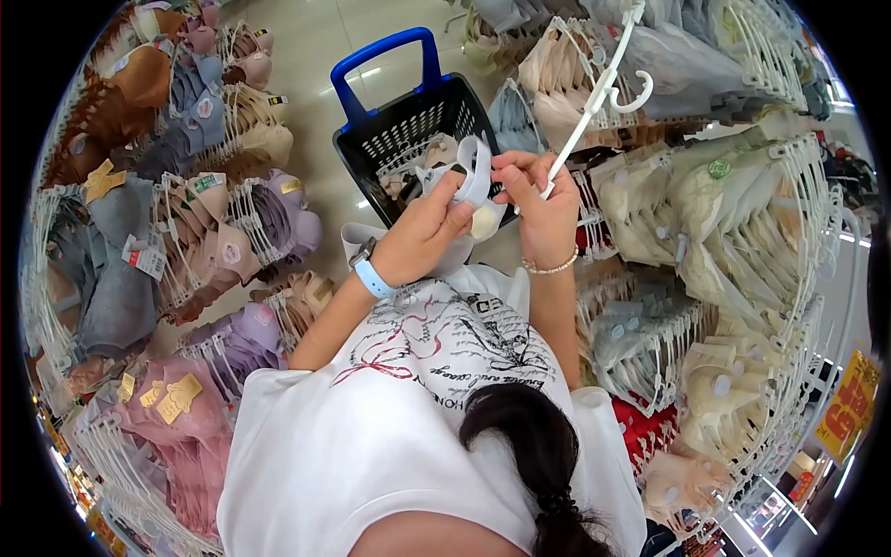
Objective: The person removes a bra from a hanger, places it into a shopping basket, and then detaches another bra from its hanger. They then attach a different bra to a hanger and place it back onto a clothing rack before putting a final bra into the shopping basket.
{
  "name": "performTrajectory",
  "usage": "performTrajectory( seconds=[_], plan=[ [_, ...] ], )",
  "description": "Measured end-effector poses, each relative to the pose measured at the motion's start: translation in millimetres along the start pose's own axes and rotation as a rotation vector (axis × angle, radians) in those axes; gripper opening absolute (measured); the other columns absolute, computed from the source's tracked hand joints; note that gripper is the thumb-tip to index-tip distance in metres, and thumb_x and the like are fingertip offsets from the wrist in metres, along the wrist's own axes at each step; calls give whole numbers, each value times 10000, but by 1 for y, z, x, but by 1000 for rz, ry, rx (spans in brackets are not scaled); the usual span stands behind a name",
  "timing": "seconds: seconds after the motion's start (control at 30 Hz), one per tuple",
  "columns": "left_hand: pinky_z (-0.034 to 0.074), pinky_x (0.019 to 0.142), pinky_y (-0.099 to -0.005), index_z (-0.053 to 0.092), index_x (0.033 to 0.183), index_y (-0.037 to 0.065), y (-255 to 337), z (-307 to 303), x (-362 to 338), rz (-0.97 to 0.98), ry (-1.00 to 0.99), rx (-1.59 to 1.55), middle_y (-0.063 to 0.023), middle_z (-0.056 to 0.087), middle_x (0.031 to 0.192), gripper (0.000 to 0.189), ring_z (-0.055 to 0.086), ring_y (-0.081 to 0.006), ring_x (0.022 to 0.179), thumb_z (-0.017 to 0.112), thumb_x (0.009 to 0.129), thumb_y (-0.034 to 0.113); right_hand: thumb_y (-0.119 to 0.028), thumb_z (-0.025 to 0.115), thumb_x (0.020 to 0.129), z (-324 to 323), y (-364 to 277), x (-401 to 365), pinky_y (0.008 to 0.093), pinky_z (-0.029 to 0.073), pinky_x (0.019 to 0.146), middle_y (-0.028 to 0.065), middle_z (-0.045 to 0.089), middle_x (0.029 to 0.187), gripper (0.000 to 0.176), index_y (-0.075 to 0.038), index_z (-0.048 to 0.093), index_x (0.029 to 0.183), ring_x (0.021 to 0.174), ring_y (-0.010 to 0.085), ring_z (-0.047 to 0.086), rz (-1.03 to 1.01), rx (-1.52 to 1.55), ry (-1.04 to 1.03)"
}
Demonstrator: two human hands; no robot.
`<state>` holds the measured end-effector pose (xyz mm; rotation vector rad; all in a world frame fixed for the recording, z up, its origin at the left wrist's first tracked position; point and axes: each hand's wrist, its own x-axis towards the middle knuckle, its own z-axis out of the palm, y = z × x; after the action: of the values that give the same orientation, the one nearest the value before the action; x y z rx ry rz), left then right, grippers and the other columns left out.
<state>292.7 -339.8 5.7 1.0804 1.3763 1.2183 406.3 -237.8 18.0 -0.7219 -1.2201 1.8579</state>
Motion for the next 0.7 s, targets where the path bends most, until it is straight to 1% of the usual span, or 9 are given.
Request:
performTrajectory(
  seconds=[0.13,0.17,0.23,0.37,0.47,0.53,0.57,0.63,0.7],
  plan=[
    [414,598,-279,371,1072,7,5,1,-3,4,0,42,-123,543,667,291,536,-205,601,382,875,221,32,623,689,0,5,-1,199,480,511,125,566,818,309,-84,343,630,636,95,535,-40,14,75],
    [414,598,-279,371,1072,7,5,0,-3,2,1,42,-123,543,667,291,536,-205,601,382,875,221,32,623,689,-1,5,-2,199,480,511,125,566,818,309,-84,343,630,636,95,535,-38,14,74],
    [410,588,-284,385,1056,8,5,0,-3,27,1,72,-116,538,661,279,531,-202,596,382,874,220,36,629,682,-4,5,-6,191,462,528,118,565,820,324,-91,338,619,620,91,530,67,70,46],
    [404,582,-286,387,1051,9,2,3,-3,-8,-14,90,-110,521,650,273,526,-199,592,381,875,216,46,628,676,0,4,-10,190,443,555,119,570,812,329,-95,337,616,611,88,528,19,143,38],
    [401,577,-262,410,1025,2,-3,8,-3,44,38,48,-81,511,645,256,518,-164,603,371,882,211,57,626,671,1,2,-13,198,433,574,119,576,799,329,-96,339,618,610,91,529,-7,106,20],
    [396,577,-232,451,976,-8,-4,12,-1,92,164,-206,-29,505,656,240,500,-110,624,376,885,201,71,624,662,-1,2,-16,202,433,572,122,579,789,331,-94,340,622,627,97,534,9,93,-5],
    [396,577,-232,451,976,-8,-5,12,0,90,165,-206,-29,505,656,240,500,-110,624,376,885,201,71,624,662,-1,2,-17,202,433,572,122,579,789,331,-94,340,622,627,97,534,10,94,-4],
    [384,586,-202,513,937,-21,-6,12,4,68,248,-379,-4,517,707,245,469,-64,653,408,878,191,73,632,655,-1,1,-20,206,435,579,121,578,789,334,-92,343,625,649,95,534,29,97,1],
    [381,594,-196,533,931,-25,-5,14,3,36,281,-320,-11,527,738,248,462,-57,660,428,870,191,74,636,652,-3,5,-22,207,437,584,119,577,785,334,-90,346,627,657,94,533,30,43,0]
  ],
)
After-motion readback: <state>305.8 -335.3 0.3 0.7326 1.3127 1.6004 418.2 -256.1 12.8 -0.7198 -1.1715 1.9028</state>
